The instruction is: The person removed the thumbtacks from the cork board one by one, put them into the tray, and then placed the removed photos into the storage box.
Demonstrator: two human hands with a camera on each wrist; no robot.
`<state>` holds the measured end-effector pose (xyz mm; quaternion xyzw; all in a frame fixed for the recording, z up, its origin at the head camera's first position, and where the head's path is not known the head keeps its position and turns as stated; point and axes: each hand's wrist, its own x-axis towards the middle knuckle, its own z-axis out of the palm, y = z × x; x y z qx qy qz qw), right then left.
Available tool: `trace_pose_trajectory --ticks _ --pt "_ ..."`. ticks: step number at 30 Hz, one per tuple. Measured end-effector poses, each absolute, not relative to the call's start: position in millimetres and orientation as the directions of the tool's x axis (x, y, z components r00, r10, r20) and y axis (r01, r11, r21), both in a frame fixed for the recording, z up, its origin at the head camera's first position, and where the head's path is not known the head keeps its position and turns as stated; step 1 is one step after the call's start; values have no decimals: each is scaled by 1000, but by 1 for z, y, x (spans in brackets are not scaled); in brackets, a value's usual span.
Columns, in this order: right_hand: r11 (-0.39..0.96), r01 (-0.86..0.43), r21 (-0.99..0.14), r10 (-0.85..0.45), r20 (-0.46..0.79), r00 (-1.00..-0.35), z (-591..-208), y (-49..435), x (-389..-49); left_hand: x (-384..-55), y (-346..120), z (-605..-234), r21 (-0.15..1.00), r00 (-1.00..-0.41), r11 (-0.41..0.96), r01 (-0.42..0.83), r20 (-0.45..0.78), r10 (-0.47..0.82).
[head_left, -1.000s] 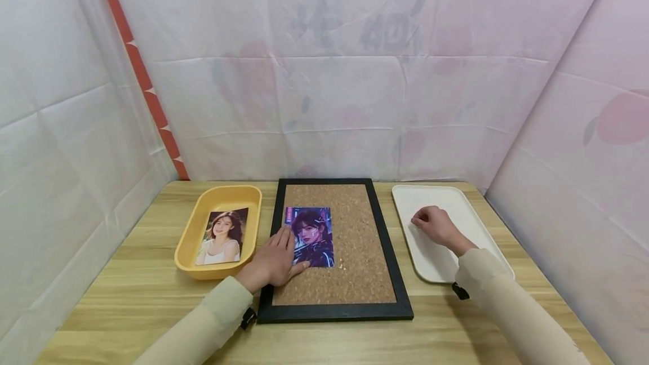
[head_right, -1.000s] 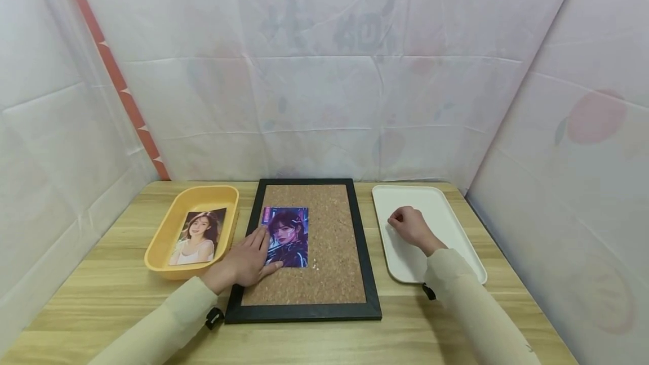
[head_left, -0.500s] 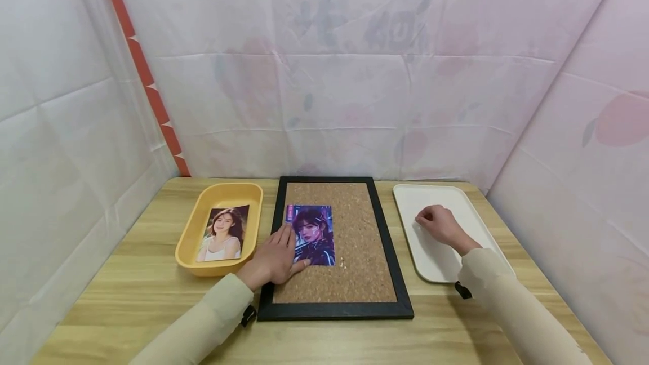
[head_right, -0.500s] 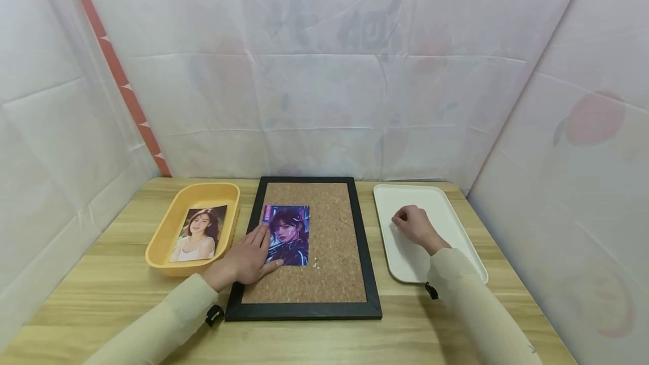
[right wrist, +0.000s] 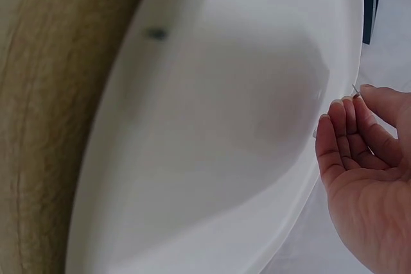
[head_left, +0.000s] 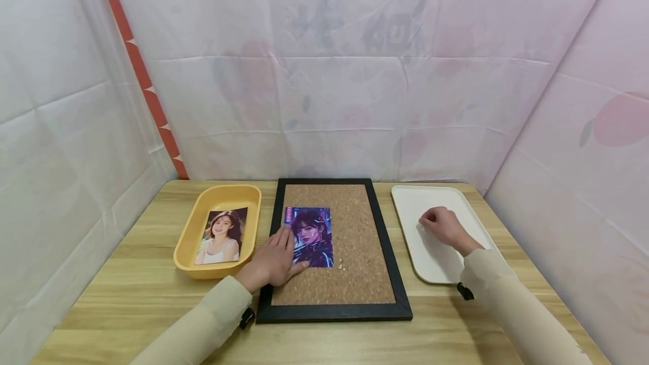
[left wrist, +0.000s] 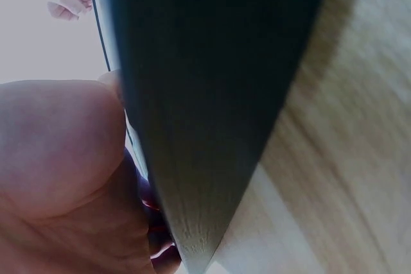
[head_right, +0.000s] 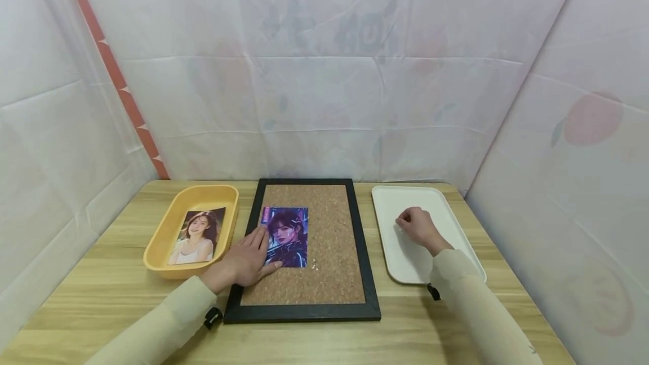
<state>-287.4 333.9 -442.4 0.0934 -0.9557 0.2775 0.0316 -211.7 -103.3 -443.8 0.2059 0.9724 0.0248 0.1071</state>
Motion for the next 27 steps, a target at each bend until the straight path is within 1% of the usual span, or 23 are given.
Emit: trace_pose_trajectory --ticks 8,17,24,27 --pt "828 -169 -535 -152 75 -986 -443 338 -288 -212 -103 -444 92 -890 916 391 -217 402" --pt "837 -191 -514 -155 112 -982 -444 343 -287 -212 -103 -441 82 -889 915 395 -219 403" --pt "846 -137 -515 -133 46 -990 -445 348 -287 -212 -103 -441 92 -889 913 397 -209 407" --pt "849 -137 -511 -133 45 -990 -444 350 -288 -214 -104 -445 87 -889 912 400 -205 409"
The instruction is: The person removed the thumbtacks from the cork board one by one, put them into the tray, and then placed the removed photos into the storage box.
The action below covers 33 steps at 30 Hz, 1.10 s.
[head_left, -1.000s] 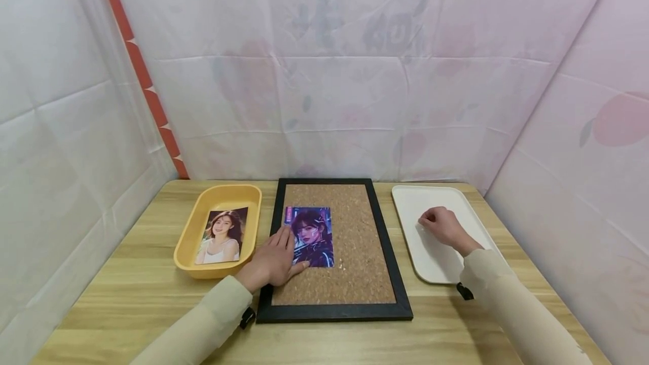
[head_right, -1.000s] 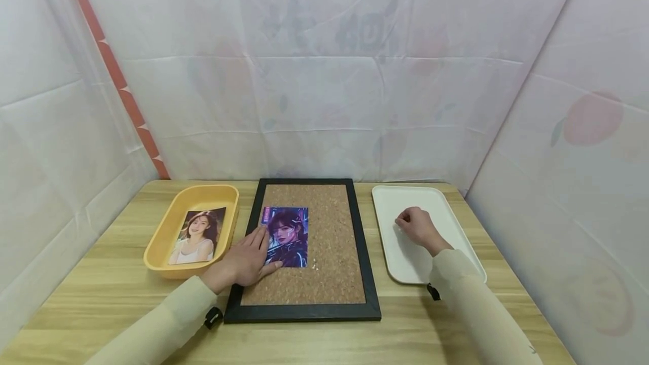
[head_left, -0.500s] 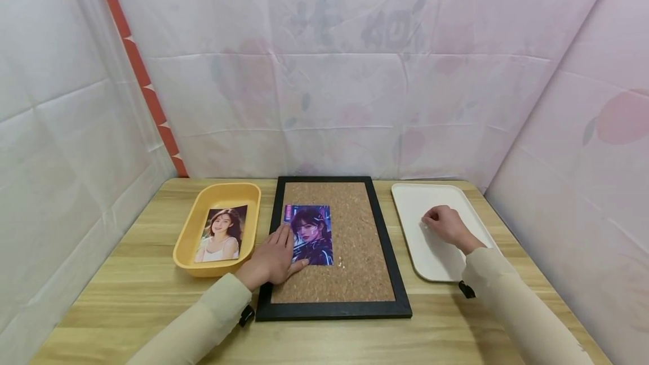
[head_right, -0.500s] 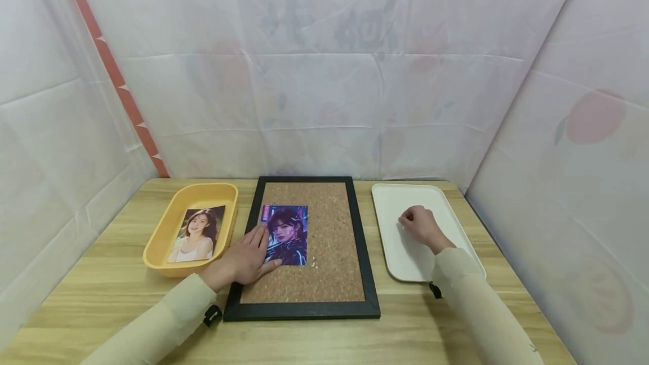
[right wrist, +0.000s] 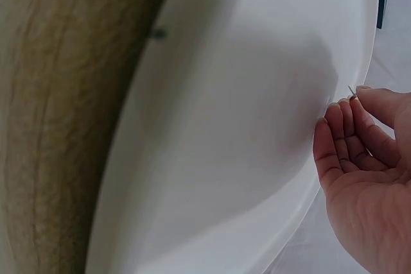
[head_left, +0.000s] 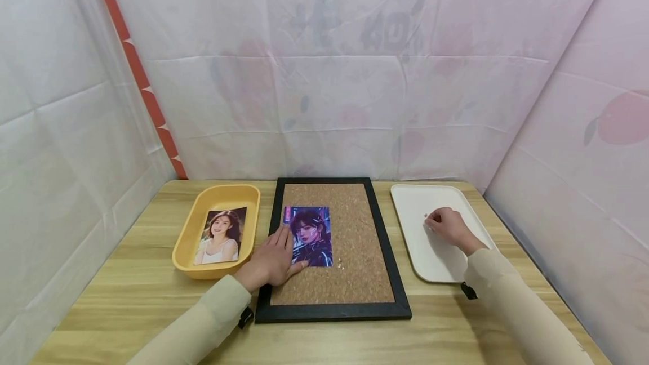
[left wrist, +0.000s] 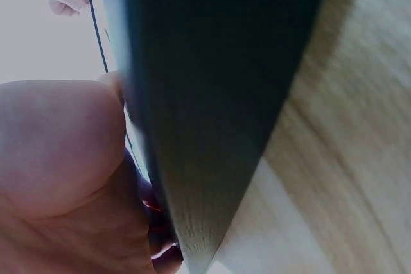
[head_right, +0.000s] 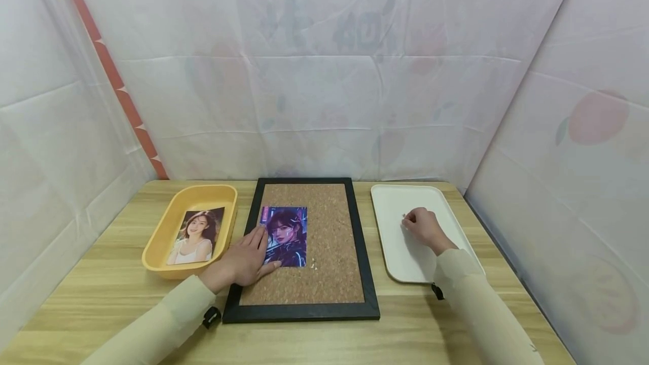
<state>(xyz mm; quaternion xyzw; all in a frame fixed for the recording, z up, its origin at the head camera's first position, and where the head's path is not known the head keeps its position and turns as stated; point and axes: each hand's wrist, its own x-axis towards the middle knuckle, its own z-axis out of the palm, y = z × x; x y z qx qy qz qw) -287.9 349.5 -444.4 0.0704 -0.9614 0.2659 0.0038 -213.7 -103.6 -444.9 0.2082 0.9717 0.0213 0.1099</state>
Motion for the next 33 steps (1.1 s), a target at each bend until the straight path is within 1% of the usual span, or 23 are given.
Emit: trace_pose_trajectory --ticks 6,13,27,33 --pt "853 -134 -505 -131 41 -991 -446 352 -290 -217 -105 -454 67 -892 914 401 -198 406" --pt "860 -130 -493 -133 29 -991 -447 354 -291 -211 -102 -443 91 -897 921 379 -209 390" --pt "879 -134 -458 -135 30 -990 -446 357 -291 -211 -102 -442 95 -898 919 383 -195 394" --pt "884 -112 -454 -115 20 -993 -449 358 -292 -210 -102 -442 88 -896 918 386 -201 396"
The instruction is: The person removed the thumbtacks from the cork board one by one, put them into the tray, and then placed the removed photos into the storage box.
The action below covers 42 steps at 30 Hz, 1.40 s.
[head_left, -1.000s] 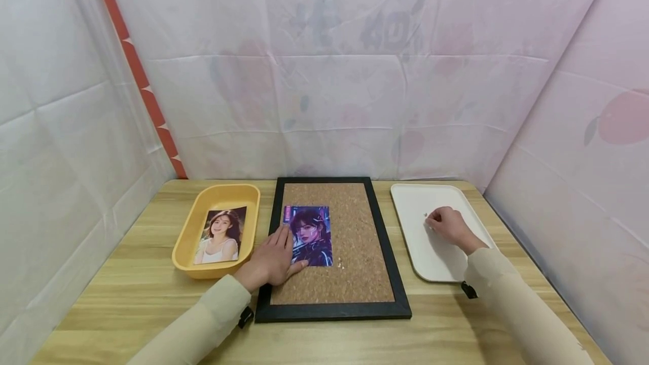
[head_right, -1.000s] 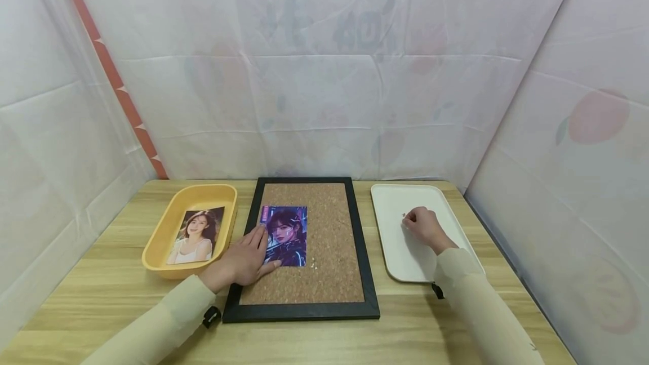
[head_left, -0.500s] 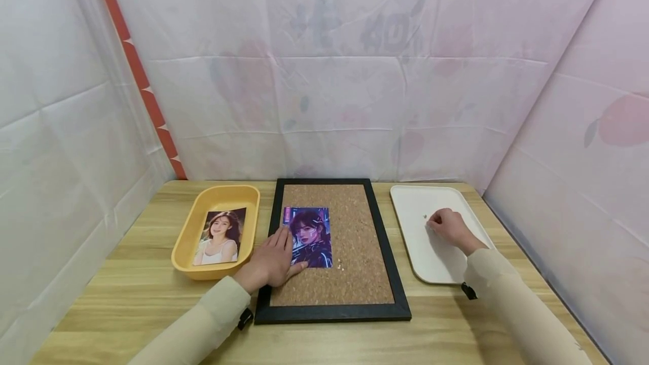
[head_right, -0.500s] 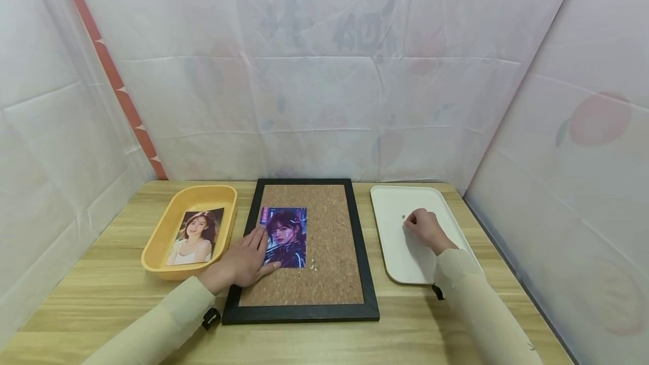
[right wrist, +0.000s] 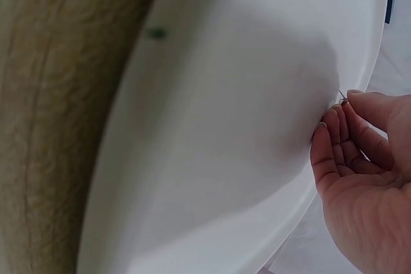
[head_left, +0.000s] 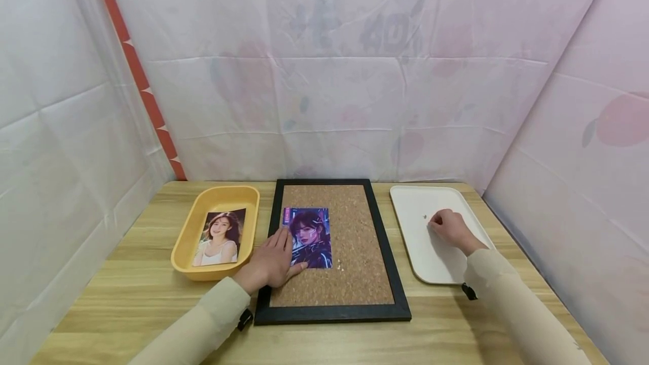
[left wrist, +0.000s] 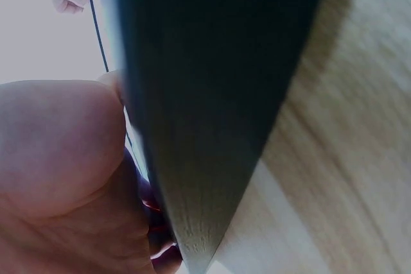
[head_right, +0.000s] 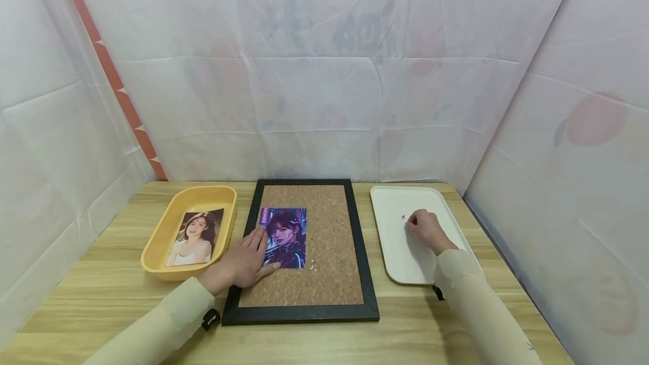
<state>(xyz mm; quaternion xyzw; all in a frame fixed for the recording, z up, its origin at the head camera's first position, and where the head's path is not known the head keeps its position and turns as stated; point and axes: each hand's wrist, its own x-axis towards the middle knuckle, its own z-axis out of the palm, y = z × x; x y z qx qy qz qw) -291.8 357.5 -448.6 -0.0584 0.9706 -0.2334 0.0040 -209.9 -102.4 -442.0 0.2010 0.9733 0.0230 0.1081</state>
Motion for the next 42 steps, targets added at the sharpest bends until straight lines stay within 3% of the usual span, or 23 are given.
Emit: trace_pose_trajectory --ticks 27,42 --pt "890 -89 -447 -84 32 -996 -453 355 -288 -211 -103 -444 89 -894 917 389 -203 399" --pt "850 -219 -479 -144 188 -972 -430 347 -276 -210 -103 -444 72 -892 912 404 -188 410"
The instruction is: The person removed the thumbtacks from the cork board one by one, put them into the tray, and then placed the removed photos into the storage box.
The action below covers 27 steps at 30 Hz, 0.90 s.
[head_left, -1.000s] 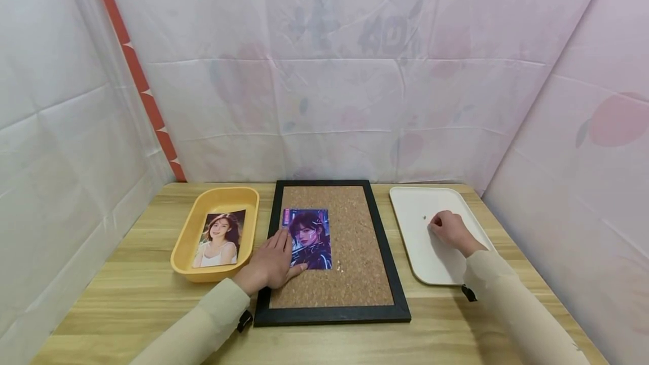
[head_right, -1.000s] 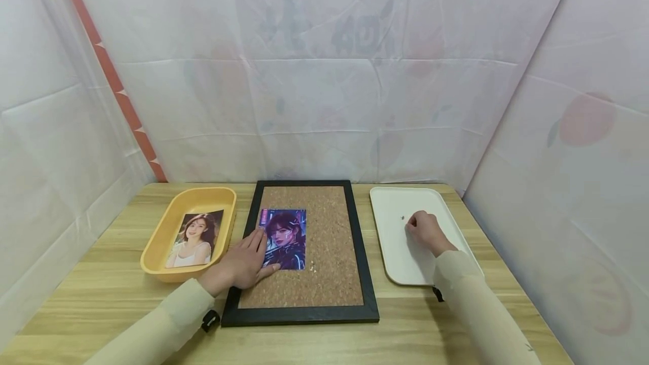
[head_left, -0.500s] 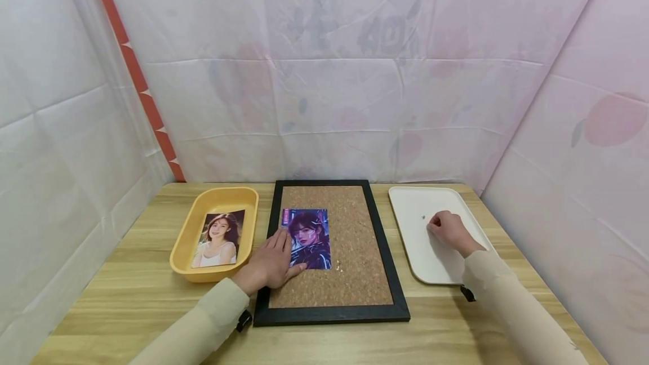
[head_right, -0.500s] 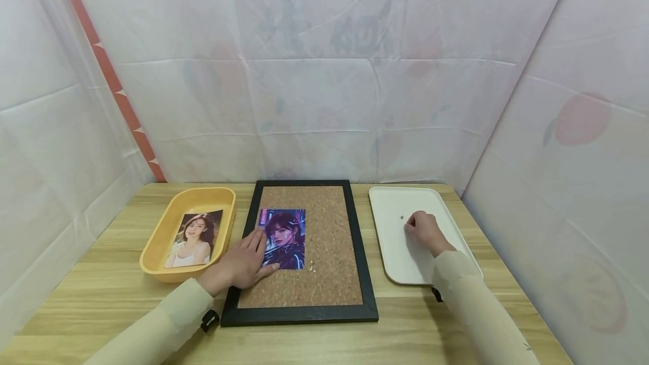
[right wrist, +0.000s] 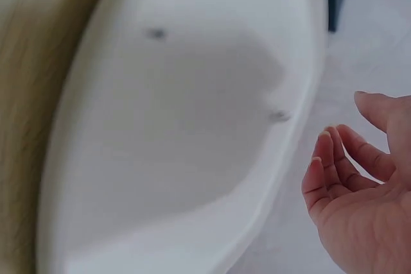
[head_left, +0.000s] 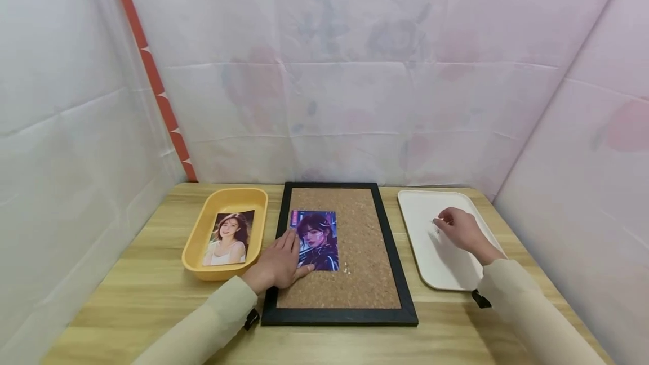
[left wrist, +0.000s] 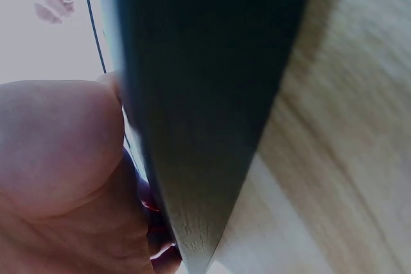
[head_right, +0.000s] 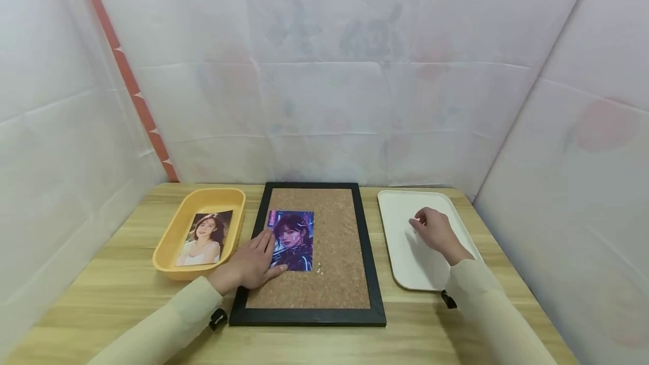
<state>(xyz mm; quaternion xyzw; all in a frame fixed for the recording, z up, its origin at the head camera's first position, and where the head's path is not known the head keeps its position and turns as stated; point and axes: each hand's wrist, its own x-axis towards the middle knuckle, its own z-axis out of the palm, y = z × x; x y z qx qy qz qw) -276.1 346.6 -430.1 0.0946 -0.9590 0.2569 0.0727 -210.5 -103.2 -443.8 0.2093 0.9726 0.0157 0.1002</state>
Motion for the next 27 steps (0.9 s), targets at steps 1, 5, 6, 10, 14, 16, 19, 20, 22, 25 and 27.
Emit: trace_pose_trajectory --ticks 1,5,6,10,14,16,19,20,22,25,27 --pt "846 -226 -483 -145 199 -969 -427 344 -274 -211 -102 -443 70 -892 911 406 -186 412" --pt "826 -258 -501 -158 233 -960 -418 328 -274 -212 -98 -441 38 -896 917 396 -200 396" --pt "821 -262 -507 -163 233 -959 -417 324 -275 -212 -98 -442 36 -897 918 395 -201 393" --pt "802 -267 -534 -178 213 -961 -416 306 -277 -213 -98 -446 43 -893 916 399 -208 399" --pt "771 -281 -571 -198 203 -959 -415 286 -279 -214 -100 -447 44 -892 914 404 -203 404" --pt "750 -290 -595 -210 202 -957 -414 276 -281 -216 -102 -447 40 -894 915 402 -197 401" --pt "719 -299 -627 -229 193 -954 -413 263 -283 -217 -103 -446 37 -896 916 400 -196 399" --pt "715 -301 -631 -236 187 -954 -413 259 -284 -217 -103 -445 37 -895 916 400 -200 399" --pt "707 -306 -638 -252 178 -951 -413 252 -285 -215 -103 -443 38 -893 915 401 -208 399" --pt "703 -304 -643 -271 153 -950 -412 243 -287 -213 -102 -442 38 -890 914 404 -213 402" --pt "703 -304 -643 -286 136 -949 -412 237 -287 -211 -101 -443 38 -889 913 405 -215 404"
